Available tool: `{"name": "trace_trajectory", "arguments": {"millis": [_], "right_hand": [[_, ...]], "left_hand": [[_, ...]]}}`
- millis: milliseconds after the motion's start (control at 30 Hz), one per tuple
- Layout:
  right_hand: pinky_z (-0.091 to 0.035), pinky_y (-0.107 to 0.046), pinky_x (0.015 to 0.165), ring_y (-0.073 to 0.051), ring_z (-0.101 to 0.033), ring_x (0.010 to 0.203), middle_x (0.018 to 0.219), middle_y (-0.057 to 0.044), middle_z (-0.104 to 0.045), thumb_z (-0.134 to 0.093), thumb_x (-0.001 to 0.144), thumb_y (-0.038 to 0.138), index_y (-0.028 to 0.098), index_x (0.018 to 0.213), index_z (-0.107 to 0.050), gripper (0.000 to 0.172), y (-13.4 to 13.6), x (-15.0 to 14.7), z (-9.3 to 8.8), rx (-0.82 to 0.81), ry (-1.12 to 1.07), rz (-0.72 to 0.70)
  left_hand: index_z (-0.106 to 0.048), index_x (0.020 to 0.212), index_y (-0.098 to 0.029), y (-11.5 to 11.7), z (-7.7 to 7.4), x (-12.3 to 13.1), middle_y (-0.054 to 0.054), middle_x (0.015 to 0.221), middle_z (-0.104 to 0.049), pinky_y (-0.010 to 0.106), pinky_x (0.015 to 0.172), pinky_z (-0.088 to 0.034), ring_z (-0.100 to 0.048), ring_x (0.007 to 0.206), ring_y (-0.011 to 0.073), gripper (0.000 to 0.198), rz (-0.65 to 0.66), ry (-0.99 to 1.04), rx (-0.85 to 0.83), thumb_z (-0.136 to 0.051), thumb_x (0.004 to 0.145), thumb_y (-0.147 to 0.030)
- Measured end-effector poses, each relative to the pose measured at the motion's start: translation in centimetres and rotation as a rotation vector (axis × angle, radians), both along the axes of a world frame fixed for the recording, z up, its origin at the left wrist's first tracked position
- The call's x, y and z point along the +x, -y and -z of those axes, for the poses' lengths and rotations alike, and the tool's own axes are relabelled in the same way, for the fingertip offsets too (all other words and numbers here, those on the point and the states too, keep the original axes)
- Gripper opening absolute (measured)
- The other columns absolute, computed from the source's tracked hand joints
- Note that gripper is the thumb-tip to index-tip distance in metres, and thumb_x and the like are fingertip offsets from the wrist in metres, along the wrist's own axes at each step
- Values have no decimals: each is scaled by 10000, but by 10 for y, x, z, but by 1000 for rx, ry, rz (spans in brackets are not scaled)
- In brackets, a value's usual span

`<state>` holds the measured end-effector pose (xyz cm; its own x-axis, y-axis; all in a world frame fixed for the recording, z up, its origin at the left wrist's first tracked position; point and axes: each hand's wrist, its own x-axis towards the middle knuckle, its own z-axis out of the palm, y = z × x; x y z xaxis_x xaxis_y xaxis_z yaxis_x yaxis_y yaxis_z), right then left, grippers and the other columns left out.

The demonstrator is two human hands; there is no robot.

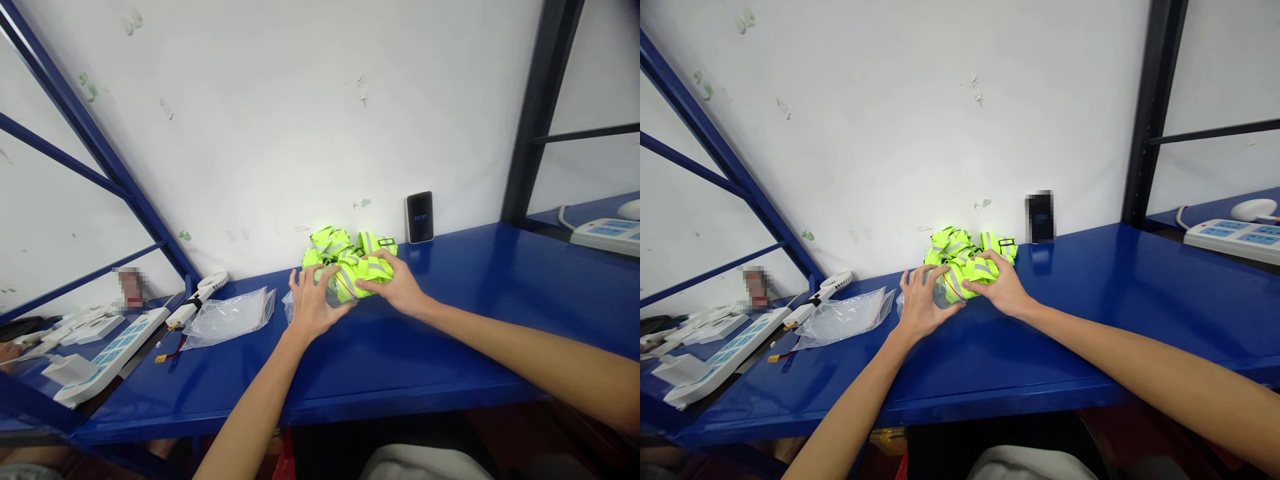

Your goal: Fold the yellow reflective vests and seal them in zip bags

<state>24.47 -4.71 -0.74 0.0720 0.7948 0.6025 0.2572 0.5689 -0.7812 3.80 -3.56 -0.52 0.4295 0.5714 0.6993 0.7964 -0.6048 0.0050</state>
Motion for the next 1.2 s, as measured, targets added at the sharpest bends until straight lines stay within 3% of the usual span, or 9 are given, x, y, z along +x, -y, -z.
{"name": "trace_trajectory", "arguments": {"millis": [200,367,500,700,867,1200], "right_hand": [[-453,-380,879,-268,-599,990,1017,-47,-653,-789,643,458,224,991,-595,462,2,-2,3,41,114,-3],[-450,-375,868,-263,-605,961,1026,-43,-653,-778,654,463,221,999,-592,461,1,0,4,38,160,-3],[-455,-361,830,-259,-608,933,997,-43,-652,-770,667,426,219,997,-590,429,4,2,2,85,233,11],[-462,-363,791,-263,-613,886,965,-42,-663,-772,658,425,227,997,-596,431,9,3,-1,113,278,-5],[-463,-344,747,-243,-615,825,923,-33,-657,-766,665,407,228,1004,-606,416,12,3,0,137,321,-66],[-448,-341,743,-238,-599,838,932,-27,-639,-771,668,392,228,1018,-581,431,13,0,-2,98,292,-38]], "left_hand": [[-474,1255,-278,-1,0,-7,85,1277,-552,561,1146,-77,-468,1222,302,836,92,-47,-98,-712,574,-702],[-469,1250,-278,0,0,-8,76,1276,-568,557,1151,-78,-480,1225,281,697,96,-32,-124,-649,698,-663],[-467,1240,-280,-1,1,-7,59,1255,-593,556,1154,-82,-507,1206,280,710,111,-7,-145,-664,684,-675],[-288,1416,-253,-2,0,-8,100,1364,-533,509,1134,-177,-496,1245,285,992,132,31,-141,-653,634,-744],[-424,1330,-268,-1,-1,-12,89,1297,-574,480,1107,-219,-511,1204,282,853,210,-30,-120,-655,651,-729],[-404,1353,-250,-1,0,-11,112,1306,-558,462,1053,-295,-491,1220,297,869,226,16,-57,-668,663,-706]]}}
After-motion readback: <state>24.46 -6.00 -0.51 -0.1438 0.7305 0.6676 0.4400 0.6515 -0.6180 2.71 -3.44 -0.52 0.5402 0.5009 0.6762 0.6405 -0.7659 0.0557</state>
